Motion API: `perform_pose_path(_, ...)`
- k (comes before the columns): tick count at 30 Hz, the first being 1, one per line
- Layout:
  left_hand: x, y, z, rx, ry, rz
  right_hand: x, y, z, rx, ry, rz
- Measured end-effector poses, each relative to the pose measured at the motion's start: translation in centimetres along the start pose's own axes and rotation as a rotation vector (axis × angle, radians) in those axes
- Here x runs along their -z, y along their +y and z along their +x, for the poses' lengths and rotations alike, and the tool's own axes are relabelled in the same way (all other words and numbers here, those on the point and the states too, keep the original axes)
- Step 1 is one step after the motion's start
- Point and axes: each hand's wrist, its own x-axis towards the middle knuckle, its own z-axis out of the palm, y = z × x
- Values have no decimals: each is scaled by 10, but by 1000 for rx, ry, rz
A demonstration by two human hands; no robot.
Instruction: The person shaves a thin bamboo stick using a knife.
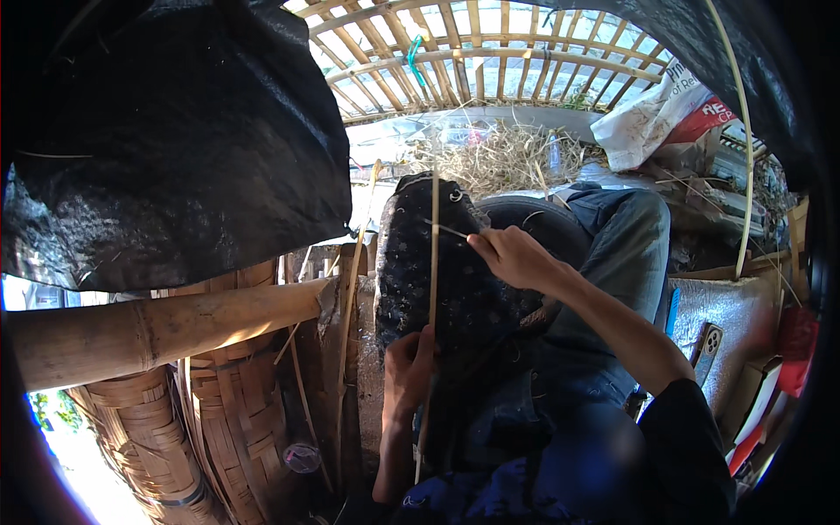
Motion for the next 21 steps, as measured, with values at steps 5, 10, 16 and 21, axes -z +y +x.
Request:
perform_pose_path(5,-6,-13,-1,-108,74,114,5,6,-14,-12,-52,-66)
perform_pose_path(10,-6,-11,-1,-85,60,117,4,7,-12,-36,-92,-217)
perform_pose_path(16,-7,-27,-7,-81,125,142,5,1,-2,-83,-226,-201)
perform_pose_path(21,-4,-23,-19,-65,128,102,6,0,5,-38,-276,-235)
